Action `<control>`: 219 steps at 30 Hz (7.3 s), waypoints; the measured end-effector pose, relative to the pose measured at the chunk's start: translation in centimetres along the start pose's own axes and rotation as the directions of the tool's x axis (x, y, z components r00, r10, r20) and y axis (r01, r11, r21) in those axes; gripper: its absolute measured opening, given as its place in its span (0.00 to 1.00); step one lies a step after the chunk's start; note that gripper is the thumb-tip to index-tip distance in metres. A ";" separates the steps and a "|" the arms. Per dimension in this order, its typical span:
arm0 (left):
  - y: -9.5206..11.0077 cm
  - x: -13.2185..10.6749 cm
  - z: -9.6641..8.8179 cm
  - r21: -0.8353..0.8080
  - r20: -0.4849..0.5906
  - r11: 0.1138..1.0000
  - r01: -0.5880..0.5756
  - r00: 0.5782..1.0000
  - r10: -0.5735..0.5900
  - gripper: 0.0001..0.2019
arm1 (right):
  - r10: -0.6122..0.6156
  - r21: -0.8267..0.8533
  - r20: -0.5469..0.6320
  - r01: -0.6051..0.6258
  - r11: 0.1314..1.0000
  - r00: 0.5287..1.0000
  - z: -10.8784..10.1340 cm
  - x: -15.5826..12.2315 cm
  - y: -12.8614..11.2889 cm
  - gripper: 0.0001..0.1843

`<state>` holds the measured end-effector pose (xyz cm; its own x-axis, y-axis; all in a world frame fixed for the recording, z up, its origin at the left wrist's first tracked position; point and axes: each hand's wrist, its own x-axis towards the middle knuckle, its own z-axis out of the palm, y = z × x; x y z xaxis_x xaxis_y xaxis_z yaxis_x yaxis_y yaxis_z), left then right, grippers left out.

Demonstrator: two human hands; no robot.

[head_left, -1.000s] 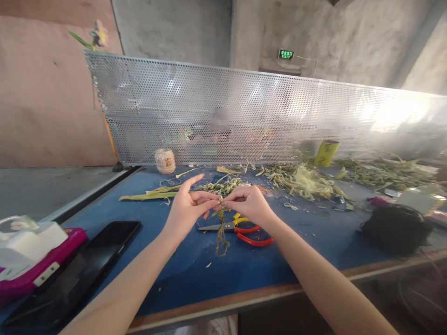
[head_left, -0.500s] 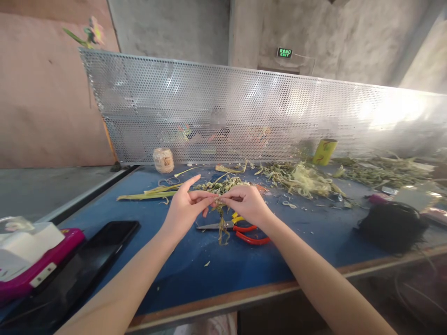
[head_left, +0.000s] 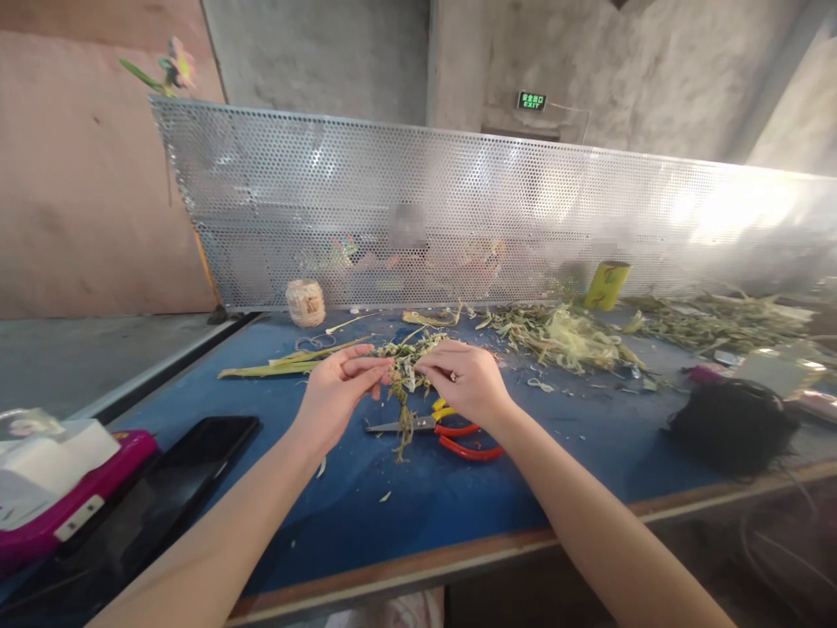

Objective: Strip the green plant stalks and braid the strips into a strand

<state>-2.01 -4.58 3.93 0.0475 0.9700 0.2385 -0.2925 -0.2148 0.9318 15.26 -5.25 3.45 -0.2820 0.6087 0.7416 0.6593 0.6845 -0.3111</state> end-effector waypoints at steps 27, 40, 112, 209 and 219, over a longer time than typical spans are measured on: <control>-0.3 -0.4 0.3 0.027 0.138 0.999 -0.035 0.990 0.031 0.20 | 0.186 0.373 0.077 -0.201 0.906 0.980 1.1 0.2 -1.0 0.09; -0.3 -0.8 0.9 -0.073 0.085 0.997 -0.025 0.996 0.031 0.24 | 0.432 0.597 0.034 -0.365 0.715 0.901 1.9 0.1 -1.1 0.08; -0.4 -0.1 -0.6 -0.118 0.068 0.961 0.249 0.968 -0.242 0.28 | 0.307 0.739 0.653 -0.671 -0.058 0.692 2.7 -0.1 0.3 0.07; -1.7 -0.4 0.0 -0.039 0.042 0.975 0.217 0.976 -0.216 0.41 | 0.147 0.366 -0.073 -0.111 0.924 0.986 3.4 -0.5 -0.1 0.09; -1.6 -0.5 0.1 -0.004 0.010 0.979 0.204 0.979 -0.204 0.43 | 0.205 0.225 0.121 -0.228 0.947 0.971 3.2 -0.5 0.5 0.08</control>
<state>-1.50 -4.69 2.34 0.1156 0.9922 0.0457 -0.2800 -0.0116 0.9599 13.47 -3.94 0.99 -0.2230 0.7799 0.5848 0.5320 0.6001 -0.5974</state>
